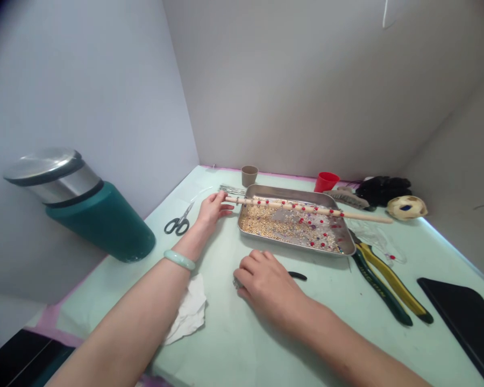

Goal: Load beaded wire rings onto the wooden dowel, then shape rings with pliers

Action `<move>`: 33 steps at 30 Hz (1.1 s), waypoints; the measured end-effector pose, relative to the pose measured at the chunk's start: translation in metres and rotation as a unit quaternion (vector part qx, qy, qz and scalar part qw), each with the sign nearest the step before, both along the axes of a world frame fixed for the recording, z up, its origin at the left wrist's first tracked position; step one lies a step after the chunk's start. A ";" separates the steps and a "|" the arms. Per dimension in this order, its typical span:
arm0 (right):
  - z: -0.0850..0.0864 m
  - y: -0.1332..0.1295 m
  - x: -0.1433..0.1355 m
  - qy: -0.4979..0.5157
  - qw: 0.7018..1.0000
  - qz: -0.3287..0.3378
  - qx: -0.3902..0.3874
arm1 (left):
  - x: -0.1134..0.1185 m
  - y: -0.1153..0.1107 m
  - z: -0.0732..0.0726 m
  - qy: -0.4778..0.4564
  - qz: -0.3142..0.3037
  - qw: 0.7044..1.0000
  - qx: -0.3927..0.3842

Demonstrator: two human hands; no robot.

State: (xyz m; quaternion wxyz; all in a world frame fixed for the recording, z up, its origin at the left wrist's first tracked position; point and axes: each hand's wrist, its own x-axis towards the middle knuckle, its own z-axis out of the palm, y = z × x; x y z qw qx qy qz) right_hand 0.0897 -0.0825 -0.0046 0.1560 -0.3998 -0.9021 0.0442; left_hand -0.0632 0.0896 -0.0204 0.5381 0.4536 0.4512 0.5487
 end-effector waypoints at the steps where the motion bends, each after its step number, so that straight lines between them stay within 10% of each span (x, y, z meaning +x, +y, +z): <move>1: -0.004 -0.003 -0.002 0.004 1.000 -0.008 0.005 | -0.001 0.001 -0.001 0.009 0.018 1.000 0.009; 22: -0.013 0.008 0.035 0.242 0.950 -0.155 0.118 | -0.005 -0.008 0.010 0.272 0.224 0.883 0.311; 33: -0.012 0.013 0.049 0.273 0.924 -0.200 0.177 | 0.034 -0.056 0.038 0.306 -0.038 0.824 0.475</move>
